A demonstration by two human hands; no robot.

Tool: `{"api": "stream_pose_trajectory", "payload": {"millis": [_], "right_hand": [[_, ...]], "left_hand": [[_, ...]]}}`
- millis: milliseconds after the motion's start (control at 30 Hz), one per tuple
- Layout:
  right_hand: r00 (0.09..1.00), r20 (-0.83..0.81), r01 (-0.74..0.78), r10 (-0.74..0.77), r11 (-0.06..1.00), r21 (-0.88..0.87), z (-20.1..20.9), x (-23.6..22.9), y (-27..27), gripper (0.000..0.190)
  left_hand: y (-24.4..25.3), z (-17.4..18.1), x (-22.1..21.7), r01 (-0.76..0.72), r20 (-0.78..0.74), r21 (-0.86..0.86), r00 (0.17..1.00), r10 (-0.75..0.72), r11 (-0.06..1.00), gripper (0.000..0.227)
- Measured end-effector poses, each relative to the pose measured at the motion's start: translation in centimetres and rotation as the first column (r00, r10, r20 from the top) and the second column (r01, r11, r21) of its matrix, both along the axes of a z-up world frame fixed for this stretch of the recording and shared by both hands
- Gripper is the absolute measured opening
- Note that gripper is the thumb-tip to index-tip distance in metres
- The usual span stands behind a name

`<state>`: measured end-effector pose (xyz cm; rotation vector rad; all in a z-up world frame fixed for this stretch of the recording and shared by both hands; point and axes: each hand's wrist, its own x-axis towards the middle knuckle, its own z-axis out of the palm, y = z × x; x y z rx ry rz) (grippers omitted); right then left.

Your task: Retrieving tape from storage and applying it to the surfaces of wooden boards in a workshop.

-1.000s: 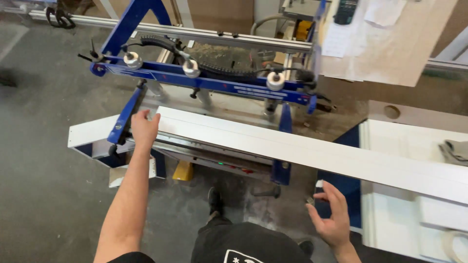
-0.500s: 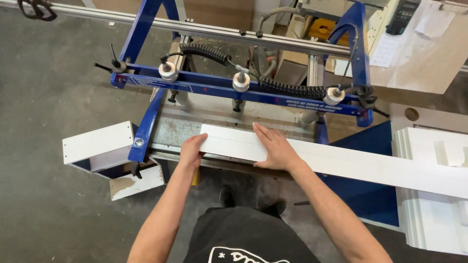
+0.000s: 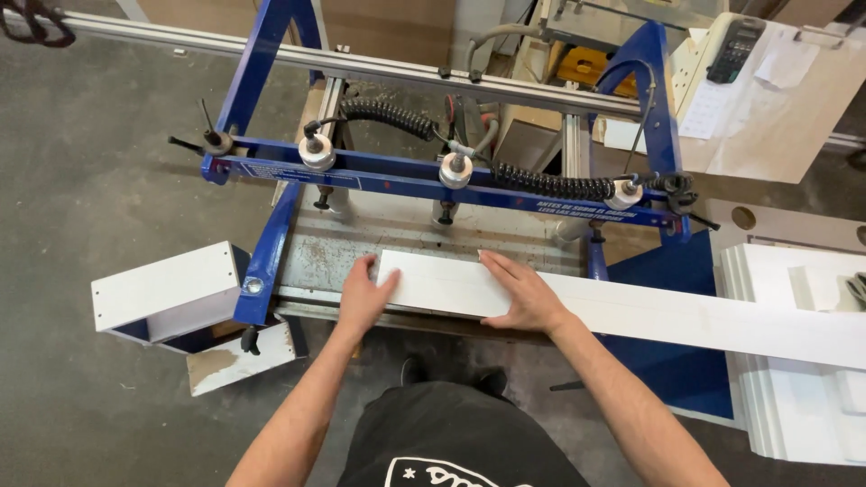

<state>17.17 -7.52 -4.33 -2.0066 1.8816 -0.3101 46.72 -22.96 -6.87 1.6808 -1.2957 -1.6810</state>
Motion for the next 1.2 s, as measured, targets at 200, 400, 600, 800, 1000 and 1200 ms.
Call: {"api": "stream_pose_trajectory", "payload": {"millis": [200,400,600,800,1000,1200], "right_hand": [[1.000,0.009,-0.019,0.019,1.000,0.021,0.3,0.1,0.0,0.124],[1.000,0.002,-0.025,0.025,0.997,0.077,1.3,1.2,-0.2,0.121],[0.592,0.646,0.605,-0.482,0.796,0.040,0.7,8.6,-4.5,0.021],[0.476,0.655,0.507,-0.587,0.792,0.341,1.2,11.2,-7.7,0.031],[0.401,0.655,0.493,-0.641,0.753,0.436,1.9,12.5,-8.0,0.044],[0.651,0.454,0.574,-0.608,0.786,0.230,1.8,13.3,-7.7,0.041]], "left_hand": [[-2.8,4.3,-0.5,0.936,0.812,-0.351,0.321,-0.488,0.032,0.137],[-5.7,1.6,-1.1,0.968,0.860,-0.245,0.191,-0.472,-0.053,0.111],[-5.7,3.5,-1.5,0.968,0.865,-0.244,0.187,-0.465,-0.064,0.107],[-5.7,4.1,-1.4,0.977,0.850,-0.208,0.158,-0.503,-0.043,0.106],[-5.8,4.4,-1.1,0.972,0.837,-0.228,0.169,-0.520,-0.052,0.105],[-5.8,3.5,-1.1,0.965,0.842,-0.257,0.194,-0.503,-0.058,0.106]]}}
